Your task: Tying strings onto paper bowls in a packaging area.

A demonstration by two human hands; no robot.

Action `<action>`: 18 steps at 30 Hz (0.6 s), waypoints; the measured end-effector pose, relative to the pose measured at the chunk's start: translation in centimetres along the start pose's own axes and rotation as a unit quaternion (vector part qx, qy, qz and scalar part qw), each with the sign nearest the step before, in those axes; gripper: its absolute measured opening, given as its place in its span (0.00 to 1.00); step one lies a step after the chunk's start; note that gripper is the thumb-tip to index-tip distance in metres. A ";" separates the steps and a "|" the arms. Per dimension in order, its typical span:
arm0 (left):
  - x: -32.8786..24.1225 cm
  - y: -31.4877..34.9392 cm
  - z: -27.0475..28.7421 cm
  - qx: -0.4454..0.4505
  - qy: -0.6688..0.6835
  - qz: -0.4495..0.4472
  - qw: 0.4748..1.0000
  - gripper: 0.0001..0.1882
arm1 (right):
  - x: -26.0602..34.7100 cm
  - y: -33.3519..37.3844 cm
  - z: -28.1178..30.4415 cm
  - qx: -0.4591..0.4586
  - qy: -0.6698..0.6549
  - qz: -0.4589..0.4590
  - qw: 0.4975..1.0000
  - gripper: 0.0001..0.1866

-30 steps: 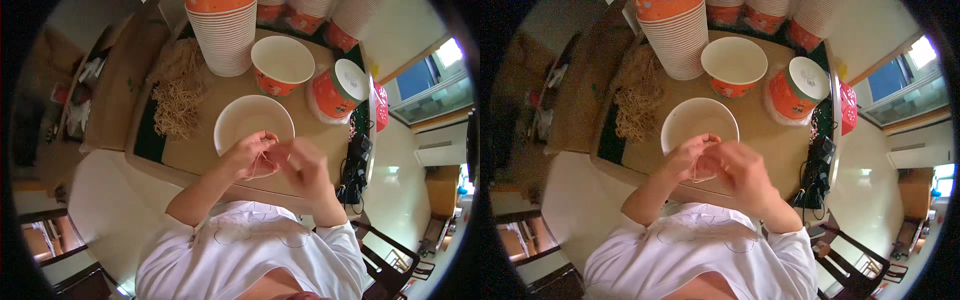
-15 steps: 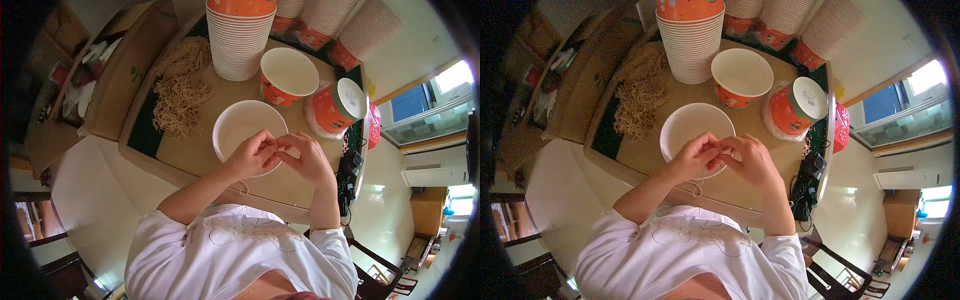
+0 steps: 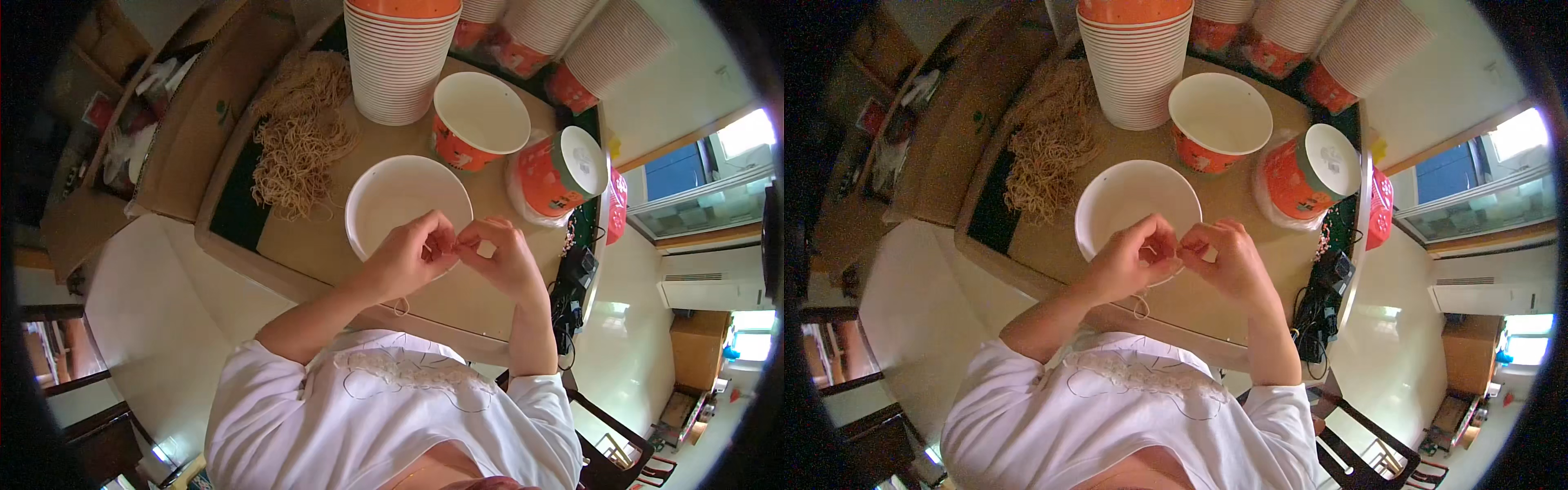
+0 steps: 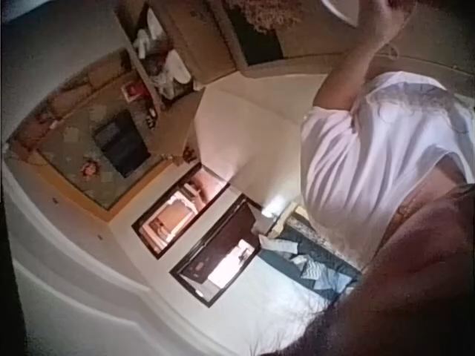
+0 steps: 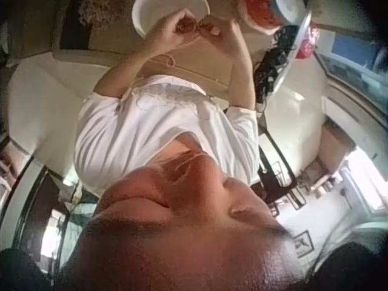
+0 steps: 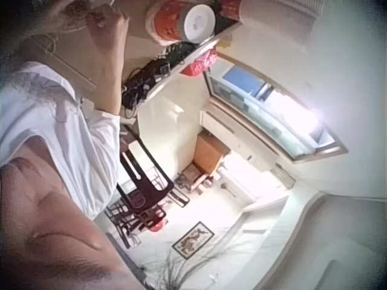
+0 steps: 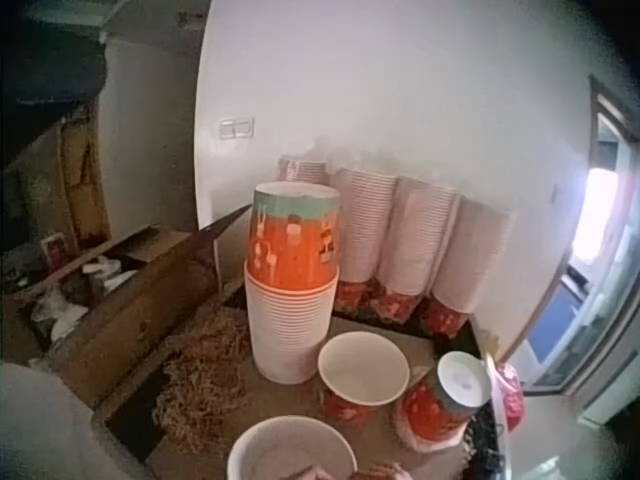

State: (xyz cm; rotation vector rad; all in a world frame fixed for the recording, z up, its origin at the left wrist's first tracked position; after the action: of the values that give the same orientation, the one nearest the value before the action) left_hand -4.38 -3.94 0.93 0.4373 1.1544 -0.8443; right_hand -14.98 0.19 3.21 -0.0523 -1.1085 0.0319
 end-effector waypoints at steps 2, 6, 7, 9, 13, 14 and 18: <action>-1.0 0.2 0.6 0.026 -0.077 -0.022 0.996 0.07 | -0.1 0.0 -0.1 -0.012 -0.044 -0.025 0.999 0.05; -2.3 1.1 1.3 0.030 -0.266 -0.104 0.958 0.10 | 0.4 0.0 0.1 -0.015 -0.035 0.007 0.999 0.05; -1.9 1.3 1.5 0.029 -0.267 -0.103 0.958 0.10 | 0.4 0.0 0.1 -0.014 -0.035 0.008 0.999 0.05; -1.1 1.6 1.2 0.070 -0.224 -0.114 0.965 0.13 | -0.7 0.1 0.0 -0.021 -0.060 -0.019 0.998 0.04; -1.6 1.5 1.3 0.043 -0.264 -0.143 0.953 0.16 | -1.4 0.0 -0.1 -0.051 -0.104 -0.008 0.993 0.02; -1.3 1.3 0.9 0.057 -0.259 -0.121 0.957 0.15 | -1.0 -0.1 0.0 -0.050 -0.087 0.013 0.995 0.02; -1.7 1.0 0.5 0.065 -0.220 -0.090 0.969 0.12 | -1.1 -0.1 -0.2 -0.026 -0.046 -0.031 0.998 0.04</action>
State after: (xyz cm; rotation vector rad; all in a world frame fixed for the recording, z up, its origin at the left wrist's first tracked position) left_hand -3.56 -3.04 2.55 0.2356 0.7354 -1.1158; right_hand -15.27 -0.02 2.12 -0.0635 -1.2028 -0.0504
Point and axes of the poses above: each hand's wrist, its own y-axis away from the middle knuckle, its own z-axis out of the back of the hand, x = y × z, the point moved 9 cm from there along -y, towards the middle knuckle, and after that the axes turned 14 degrees about -y, right-handed, at the moved point
